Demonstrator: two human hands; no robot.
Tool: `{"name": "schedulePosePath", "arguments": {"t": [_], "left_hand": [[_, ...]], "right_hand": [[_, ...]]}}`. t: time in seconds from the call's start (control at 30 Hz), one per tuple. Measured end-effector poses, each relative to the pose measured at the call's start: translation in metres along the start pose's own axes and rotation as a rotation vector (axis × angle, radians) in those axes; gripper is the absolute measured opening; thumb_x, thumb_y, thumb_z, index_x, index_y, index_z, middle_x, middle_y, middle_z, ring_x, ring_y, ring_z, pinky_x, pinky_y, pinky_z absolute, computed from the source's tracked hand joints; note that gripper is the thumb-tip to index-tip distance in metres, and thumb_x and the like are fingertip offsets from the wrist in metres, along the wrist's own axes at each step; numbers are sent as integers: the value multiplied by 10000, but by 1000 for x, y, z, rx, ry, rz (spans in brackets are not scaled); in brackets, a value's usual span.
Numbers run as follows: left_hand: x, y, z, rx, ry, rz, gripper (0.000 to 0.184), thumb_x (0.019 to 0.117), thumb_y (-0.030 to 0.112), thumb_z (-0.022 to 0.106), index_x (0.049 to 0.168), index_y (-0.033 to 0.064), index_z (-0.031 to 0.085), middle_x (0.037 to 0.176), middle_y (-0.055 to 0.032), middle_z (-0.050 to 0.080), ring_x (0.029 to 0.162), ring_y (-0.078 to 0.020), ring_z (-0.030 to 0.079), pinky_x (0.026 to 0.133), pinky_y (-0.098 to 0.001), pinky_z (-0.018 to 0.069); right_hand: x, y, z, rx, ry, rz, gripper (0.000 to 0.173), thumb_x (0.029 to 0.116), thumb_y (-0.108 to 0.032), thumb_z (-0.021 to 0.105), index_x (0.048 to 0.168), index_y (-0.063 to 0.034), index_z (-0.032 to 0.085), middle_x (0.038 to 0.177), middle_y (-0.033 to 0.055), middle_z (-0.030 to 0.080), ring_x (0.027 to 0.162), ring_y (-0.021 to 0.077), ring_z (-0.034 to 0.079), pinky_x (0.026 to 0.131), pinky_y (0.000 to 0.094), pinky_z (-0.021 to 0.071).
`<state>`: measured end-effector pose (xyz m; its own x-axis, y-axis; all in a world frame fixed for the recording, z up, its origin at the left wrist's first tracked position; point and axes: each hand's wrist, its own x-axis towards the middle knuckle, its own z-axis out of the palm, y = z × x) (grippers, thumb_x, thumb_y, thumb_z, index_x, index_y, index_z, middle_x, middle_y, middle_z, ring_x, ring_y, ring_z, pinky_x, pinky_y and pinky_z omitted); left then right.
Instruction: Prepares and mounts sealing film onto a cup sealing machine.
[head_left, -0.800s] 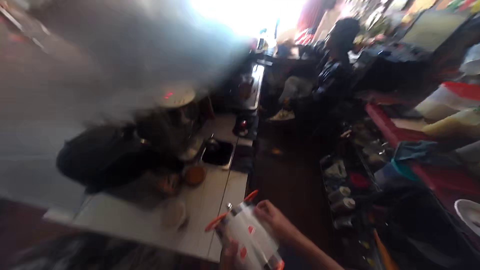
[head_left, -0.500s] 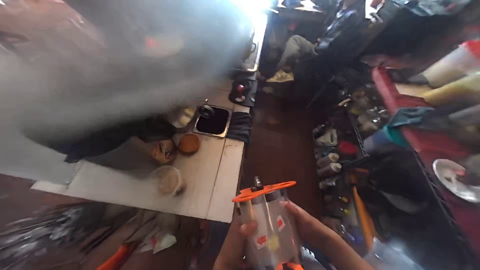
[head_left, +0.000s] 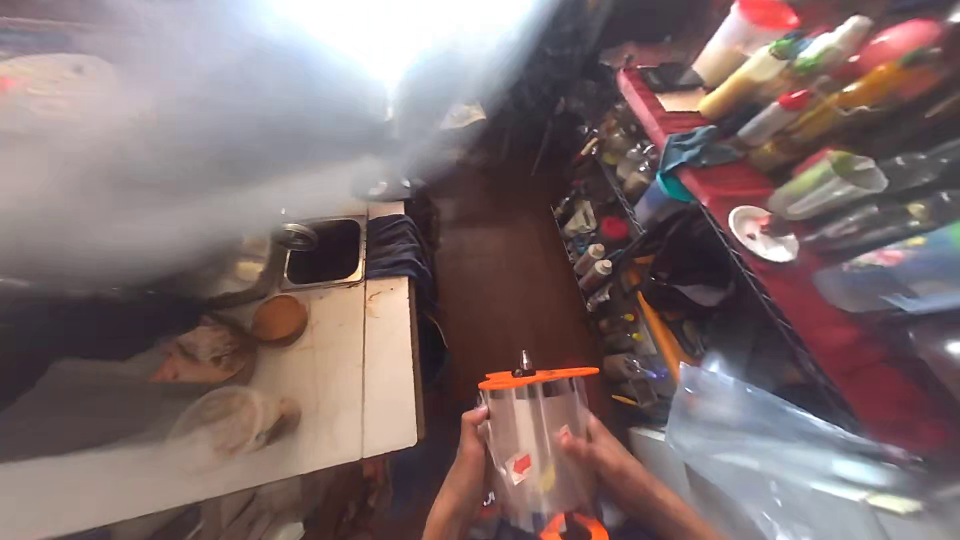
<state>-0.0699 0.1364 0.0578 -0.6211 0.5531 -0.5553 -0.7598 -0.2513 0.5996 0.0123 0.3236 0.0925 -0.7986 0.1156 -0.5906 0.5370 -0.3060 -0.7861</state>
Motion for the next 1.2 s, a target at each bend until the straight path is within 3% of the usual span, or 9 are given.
{"name": "schedulePosePath", "arguments": {"t": [0.1,0.2,0.33,0.43,0.53,0.93,1.0,1.07,1.2], "left_hand": [[6,-1,12,302,-108,-54,971,884,734,569,1529,51,322,1195,-101,696,1029,-187,708,878,-406,612],[11,0,45,604,-71,-84,1196,660,525,893,1557,69,246,1222,-106,668,1020,-174,710,876,-392,624],[3,-22,65,800,-223,-77,1018,908,559,691,1616,64,154,1397,-119,595,1180,-140,653,1034,-382,550],[-8,-44,82,917,-306,29,561,1049,473,505,1401,36,521,1299,-92,645,1138,-94,649,1032,-325,530],[-15,-63,97,1083,-344,173,543,1107,402,354,1445,18,538,1461,-141,569,1302,-139,583,1134,-350,452],[-20,-114,155,1096,-137,341,456,1091,331,384,1060,74,760,1153,-59,740,1053,-119,696,931,-361,562],[-20,-114,160,1155,-98,382,479,1074,403,427,1214,64,736,1333,-101,678,1252,-203,634,1058,-434,513],[-25,-104,171,1332,-110,305,748,1011,621,438,1472,40,539,1500,-137,545,1388,-275,521,1139,-517,419],[-22,-102,195,1640,-229,335,1148,799,855,540,1509,-42,440,1477,-185,551,1337,-328,559,1086,-597,430]], "right_hand": [[-5,13,-18,234,27,-15,840,723,-508,872,1309,-52,481,998,34,738,883,154,737,807,371,636],[-17,27,-35,322,100,-24,862,695,-555,874,1291,-57,499,975,47,739,863,162,738,792,375,637],[-46,55,-66,479,137,-19,748,715,-576,863,1208,-88,583,955,63,754,857,182,745,790,409,637],[-75,72,-89,538,149,-30,586,751,-630,799,1097,-173,675,921,11,770,835,125,748,753,355,643],[-95,93,-109,594,38,-121,484,814,-665,719,1058,-247,749,945,-18,781,841,97,750,745,323,640],[-128,122,-138,704,209,-292,466,812,-643,729,1040,-237,746,939,-29,775,869,75,744,777,308,634],[-127,123,-136,719,221,-325,453,827,-631,718,1055,-241,745,957,-31,779,888,79,747,791,314,635],[-124,126,-134,772,188,-349,488,834,-627,718,1096,-216,741,991,1,777,919,111,747,818,349,633],[-117,111,-123,674,435,-430,472,850,-653,680,1076,-240,719,953,-64,772,889,45,736,793,270,625]]}}
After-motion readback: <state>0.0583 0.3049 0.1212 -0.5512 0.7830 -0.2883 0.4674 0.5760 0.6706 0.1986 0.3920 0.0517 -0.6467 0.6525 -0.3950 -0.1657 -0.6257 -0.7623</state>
